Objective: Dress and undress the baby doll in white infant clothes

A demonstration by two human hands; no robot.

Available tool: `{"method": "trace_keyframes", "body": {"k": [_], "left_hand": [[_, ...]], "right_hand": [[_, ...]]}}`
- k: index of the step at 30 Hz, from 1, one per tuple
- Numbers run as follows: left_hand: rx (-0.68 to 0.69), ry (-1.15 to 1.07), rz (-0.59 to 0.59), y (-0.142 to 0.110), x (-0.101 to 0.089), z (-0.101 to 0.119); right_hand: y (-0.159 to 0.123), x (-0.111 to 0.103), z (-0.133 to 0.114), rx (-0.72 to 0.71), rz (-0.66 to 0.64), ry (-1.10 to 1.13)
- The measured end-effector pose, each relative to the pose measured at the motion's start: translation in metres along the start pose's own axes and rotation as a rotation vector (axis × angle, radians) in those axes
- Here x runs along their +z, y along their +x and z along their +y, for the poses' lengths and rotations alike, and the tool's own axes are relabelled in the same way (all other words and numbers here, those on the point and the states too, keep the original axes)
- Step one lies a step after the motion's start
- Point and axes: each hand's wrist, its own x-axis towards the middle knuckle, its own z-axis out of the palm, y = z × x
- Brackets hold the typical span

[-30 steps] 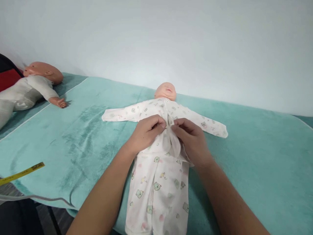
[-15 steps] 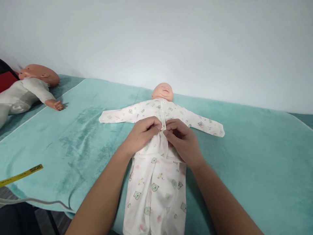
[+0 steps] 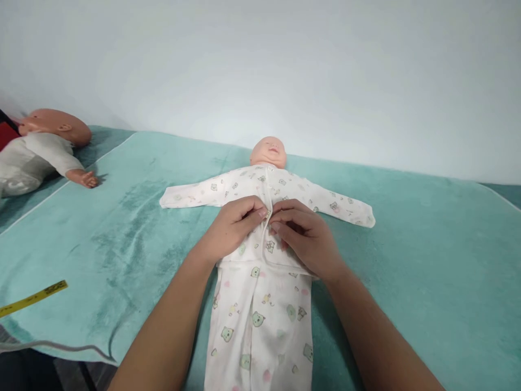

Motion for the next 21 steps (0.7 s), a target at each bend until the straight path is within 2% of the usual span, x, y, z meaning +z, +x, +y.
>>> {"method": "trace_keyframes", "body": {"k": [8, 15, 21], "left_hand": [[0.0, 0.09, -0.025, 0.003, 0.002, 0.003], [0.105, 0.334, 0.032, -0.002, 0.007, 0.001], [0.197, 0.421, 0.091, -0.002, 0.01, 0.0]], "right_hand": [[0.001, 0.01, 0.007, -0.211, 0.181, -0.295], [0.002, 0.014, 0.015, -0.174, 0.237, -0.255], [0.003, 0.014, 0.015, -0.209, 0.249, -0.361]]}}
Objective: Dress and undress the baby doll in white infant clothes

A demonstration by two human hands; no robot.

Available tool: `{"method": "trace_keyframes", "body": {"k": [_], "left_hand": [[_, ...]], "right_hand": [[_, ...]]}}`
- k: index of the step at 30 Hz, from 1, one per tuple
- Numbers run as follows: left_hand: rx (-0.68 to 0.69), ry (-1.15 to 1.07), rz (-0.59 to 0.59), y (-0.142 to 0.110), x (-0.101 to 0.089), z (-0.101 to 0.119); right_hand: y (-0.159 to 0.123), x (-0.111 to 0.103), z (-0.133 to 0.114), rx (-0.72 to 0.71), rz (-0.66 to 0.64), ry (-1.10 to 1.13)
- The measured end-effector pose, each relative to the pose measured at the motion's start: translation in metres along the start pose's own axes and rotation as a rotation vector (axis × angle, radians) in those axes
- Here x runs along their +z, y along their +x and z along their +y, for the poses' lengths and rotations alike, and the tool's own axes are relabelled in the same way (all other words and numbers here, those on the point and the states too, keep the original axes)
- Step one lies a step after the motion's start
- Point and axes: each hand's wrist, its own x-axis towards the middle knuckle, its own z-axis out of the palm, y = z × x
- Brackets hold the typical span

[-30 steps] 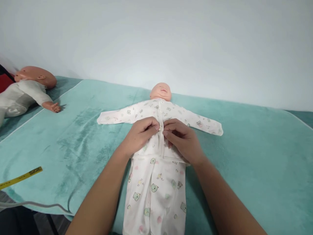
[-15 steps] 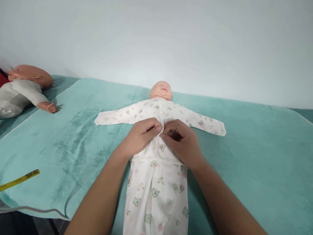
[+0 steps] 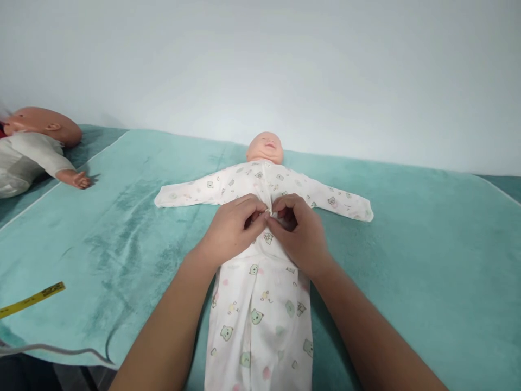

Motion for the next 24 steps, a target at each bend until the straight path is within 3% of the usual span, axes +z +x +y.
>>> {"method": "trace_keyframes", "body": {"k": [8, 18, 24], "left_hand": [[0.121, 0.14, 0.088, -0.0014, 0.006, -0.0025], [0.2, 0.233, 0.101, -0.0036, 0.0083, -0.0059], [0.15, 0.112, 0.257, -0.0041, 0.0092, -0.0083]], "right_hand": [[0.0, -0.0017, -0.0008, 0.066, -0.041, -0.029], [0.0002, -0.0023, -0.0024, 0.12, -0.052, 0.045], [0.0014, -0.0015, -0.0045, 0.143, -0.032, 0.083]]}}
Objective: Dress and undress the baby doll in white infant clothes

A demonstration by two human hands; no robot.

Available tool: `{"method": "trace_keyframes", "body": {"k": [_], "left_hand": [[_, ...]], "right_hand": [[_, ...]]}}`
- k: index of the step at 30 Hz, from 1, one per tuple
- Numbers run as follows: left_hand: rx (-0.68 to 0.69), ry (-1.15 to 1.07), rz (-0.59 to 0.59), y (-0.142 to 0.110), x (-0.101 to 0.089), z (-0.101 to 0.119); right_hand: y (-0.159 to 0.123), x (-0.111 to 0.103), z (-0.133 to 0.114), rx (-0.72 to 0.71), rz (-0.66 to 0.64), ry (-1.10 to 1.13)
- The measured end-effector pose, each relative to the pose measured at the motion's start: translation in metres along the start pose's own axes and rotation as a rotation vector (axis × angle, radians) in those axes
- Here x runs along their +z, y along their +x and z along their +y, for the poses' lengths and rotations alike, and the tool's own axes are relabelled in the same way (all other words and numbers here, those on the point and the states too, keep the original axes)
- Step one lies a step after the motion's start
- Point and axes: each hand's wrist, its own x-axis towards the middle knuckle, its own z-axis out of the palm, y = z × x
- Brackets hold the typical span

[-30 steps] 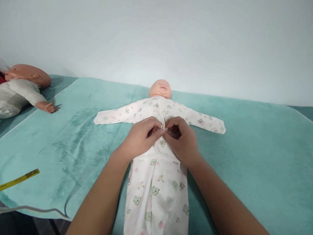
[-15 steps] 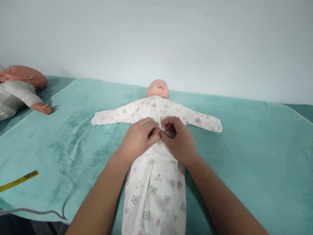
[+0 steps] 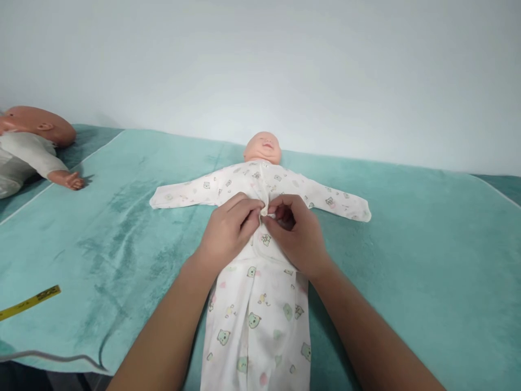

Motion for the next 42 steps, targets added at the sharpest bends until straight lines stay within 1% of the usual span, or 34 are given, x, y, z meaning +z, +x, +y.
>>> {"method": "trace_keyframes", "body": {"k": [5, 11, 14, 20, 28, 32, 34, 37, 39, 42], "left_hand": [[-0.145, -0.119, -0.017, 0.0023, -0.0052, 0.0031], [-0.225, -0.217, -0.107, 0.004, -0.0091, 0.005], [-0.24, -0.236, -0.107, 0.0046, -0.009, 0.0053], [-0.291, -0.271, -0.108, 0.0051, -0.0094, 0.0048], [-0.252, -0.222, -0.066, 0.0056, -0.0062, 0.0061], [-0.267, -0.234, -0.066, 0.0064, -0.0069, 0.0064], [-0.297, -0.27, -0.085, 0.0058, -0.0072, 0.0052], [-0.399, -0.384, -0.102, 0.0034, -0.0064, 0.0025], [-0.464, -0.479, -0.079, 0.0016, -0.0055, 0.0014], [-0.496, -0.593, -0.047, 0.0006, -0.0053, 0.0019]], "right_hand": [[-0.0002, 0.0014, 0.0008, 0.009, 0.007, 0.002], [0.0, 0.0022, 0.0013, 0.011, 0.029, 0.012], [0.0, 0.0022, 0.0005, 0.016, 0.035, 0.023], [0.0002, -0.0001, -0.0004, 0.036, 0.0, 0.061], [0.0005, -0.0032, -0.0002, 0.037, -0.033, 0.07], [0.0006, -0.0027, 0.0005, 0.038, -0.033, 0.064], [0.0008, -0.0017, 0.0011, 0.039, -0.021, 0.064], [0.001, -0.0002, 0.0012, 0.033, -0.005, 0.073], [0.001, -0.0001, 0.0004, 0.03, -0.008, 0.092], [0.0008, -0.0016, -0.0016, 0.032, -0.04, 0.133]]}}
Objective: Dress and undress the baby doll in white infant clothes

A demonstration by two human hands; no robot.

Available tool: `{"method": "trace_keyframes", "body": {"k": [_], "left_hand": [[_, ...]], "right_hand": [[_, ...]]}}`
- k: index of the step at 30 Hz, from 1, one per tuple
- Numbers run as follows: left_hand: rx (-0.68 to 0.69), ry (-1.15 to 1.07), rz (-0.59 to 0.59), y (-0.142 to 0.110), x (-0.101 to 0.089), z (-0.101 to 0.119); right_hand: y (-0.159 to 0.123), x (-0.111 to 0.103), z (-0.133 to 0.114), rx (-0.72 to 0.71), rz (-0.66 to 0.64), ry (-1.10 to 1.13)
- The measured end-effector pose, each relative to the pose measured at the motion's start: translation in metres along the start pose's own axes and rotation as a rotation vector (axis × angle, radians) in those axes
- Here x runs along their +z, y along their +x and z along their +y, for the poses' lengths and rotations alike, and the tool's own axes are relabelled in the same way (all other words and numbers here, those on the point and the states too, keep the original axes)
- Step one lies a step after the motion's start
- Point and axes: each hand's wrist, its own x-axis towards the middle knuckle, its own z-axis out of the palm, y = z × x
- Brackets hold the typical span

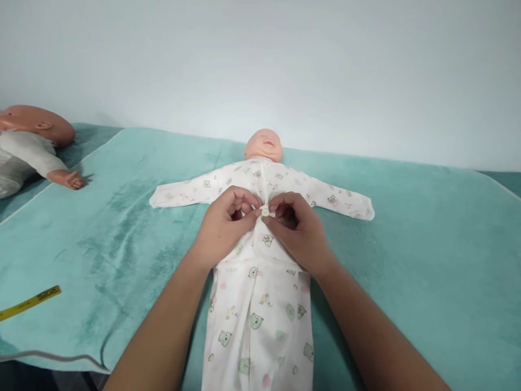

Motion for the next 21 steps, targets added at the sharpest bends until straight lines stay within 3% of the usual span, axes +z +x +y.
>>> {"method": "trace_keyframes", "body": {"k": [9, 15, 21], "left_hand": [[0.015, -0.003, -0.035, 0.0009, -0.0013, 0.0016], [0.06, 0.09, -0.079, 0.0013, -0.0034, 0.0002], [0.113, 0.204, -0.055, -0.0046, -0.0043, -0.0008]], "right_hand": [[0.0005, -0.0046, 0.0035, 0.007, -0.034, 0.04], [0.0, -0.0033, 0.005, 0.0, 0.014, 0.039], [-0.0072, -0.0015, 0.0024, -0.1, 0.017, -0.032]]}}
